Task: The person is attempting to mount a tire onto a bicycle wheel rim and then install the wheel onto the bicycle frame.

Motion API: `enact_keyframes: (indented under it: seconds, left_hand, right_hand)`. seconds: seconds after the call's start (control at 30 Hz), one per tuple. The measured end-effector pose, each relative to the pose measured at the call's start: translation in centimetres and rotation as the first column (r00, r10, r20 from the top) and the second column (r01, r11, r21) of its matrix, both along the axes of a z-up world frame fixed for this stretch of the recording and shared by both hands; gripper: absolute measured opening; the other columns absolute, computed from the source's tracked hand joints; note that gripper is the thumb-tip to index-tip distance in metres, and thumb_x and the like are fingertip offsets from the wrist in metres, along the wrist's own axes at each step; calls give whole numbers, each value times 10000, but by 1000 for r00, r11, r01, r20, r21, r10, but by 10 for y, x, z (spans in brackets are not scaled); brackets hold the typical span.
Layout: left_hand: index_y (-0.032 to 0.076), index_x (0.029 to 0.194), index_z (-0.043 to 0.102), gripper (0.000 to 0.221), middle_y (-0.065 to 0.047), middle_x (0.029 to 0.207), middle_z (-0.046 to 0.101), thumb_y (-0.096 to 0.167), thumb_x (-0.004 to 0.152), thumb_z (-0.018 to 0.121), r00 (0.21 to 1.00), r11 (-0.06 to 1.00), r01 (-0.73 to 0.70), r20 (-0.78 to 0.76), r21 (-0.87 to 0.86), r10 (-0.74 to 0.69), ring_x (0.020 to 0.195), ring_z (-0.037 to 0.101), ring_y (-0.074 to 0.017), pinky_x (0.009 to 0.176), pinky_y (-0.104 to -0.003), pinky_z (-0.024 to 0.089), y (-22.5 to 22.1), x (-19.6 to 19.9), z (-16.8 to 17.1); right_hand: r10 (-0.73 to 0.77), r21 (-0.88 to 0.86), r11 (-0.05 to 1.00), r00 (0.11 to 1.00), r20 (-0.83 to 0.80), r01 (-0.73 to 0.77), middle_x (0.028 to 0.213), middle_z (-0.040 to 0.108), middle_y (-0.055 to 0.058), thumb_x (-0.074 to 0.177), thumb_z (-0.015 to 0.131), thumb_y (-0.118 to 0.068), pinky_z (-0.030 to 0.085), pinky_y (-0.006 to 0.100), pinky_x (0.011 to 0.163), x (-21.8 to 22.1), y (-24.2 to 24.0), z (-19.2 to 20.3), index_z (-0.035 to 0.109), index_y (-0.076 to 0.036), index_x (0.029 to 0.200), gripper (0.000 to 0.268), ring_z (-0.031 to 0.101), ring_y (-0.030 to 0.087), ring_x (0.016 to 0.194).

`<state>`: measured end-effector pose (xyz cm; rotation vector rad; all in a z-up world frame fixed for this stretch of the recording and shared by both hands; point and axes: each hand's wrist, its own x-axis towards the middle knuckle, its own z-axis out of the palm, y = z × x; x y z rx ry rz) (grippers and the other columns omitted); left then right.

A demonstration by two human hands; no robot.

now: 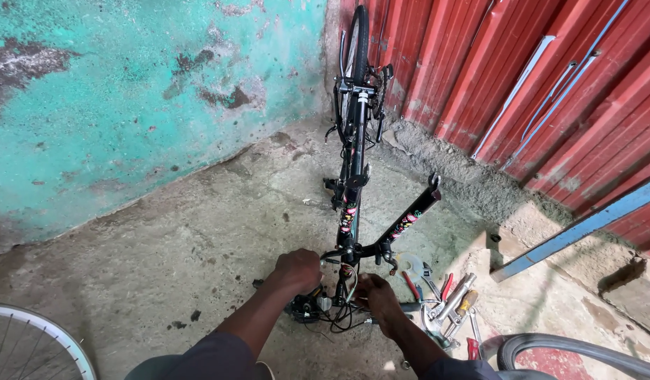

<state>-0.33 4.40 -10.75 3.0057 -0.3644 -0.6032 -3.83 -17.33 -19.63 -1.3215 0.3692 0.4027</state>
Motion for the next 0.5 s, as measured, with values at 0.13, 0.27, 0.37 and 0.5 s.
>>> enact_keyframes:
  seconds: [0.13, 0.27, 0.37, 0.5]
  left_hand:
    - [-60, 872, 727, 333, -141, 811, 742, 193, 1027, 576, 862, 975, -189, -494, -112, 111, 574, 641, -234, 545, -344, 542, -8, -22, 56]
    - [-55, 644, 643, 228, -201, 692, 655, -39, 813, 491, 896, 972, -136, -442, -190, 39, 546, 607, -286, 499, -379, 496, -17, -18, -17]
    - [-51, 956, 706, 621, -226, 953, 715, 484, 1075, 413, 972, 967, 63, -205, -248, -116, 792, 649, -408, 760, -511, 530, -30, -9, -107]
    - [33, 1190, 674, 365, -119, 1039, 734, 339, 992, 643, 944, 679, -121, -296, -724, -147, 880, 663, -269, 774, -411, 549, -24, -6, -181]
  right_hand:
    - [67, 110, 991, 991, 116, -80, 921, 601, 90, 1044, 557, -176, 516, 338, 764, 1, 20, 17, 642, 25, 1325, 355, 581, 170, 795]
    - [84, 24, 996, 996, -20, -83, 751, 594, 85, 1036, 499, -69, 463, 303, 618, -7, 26, 36, 638, -27, 968, 160, 549, 172, 646]
    - [91, -62, 994, 996, 1, -91, 806, 671, 125, 1040, 503, -128, 516, 346, 636, -1, 17, 26, 651, -3, 983, 202, 592, 203, 694]
    - [451, -613, 755, 862, 230, -232, 739, 674, 206, 953, 544, -134, 535, 435, 564, 22, -14, -6, 704, 0, 1024, 221, 660, 336, 669]
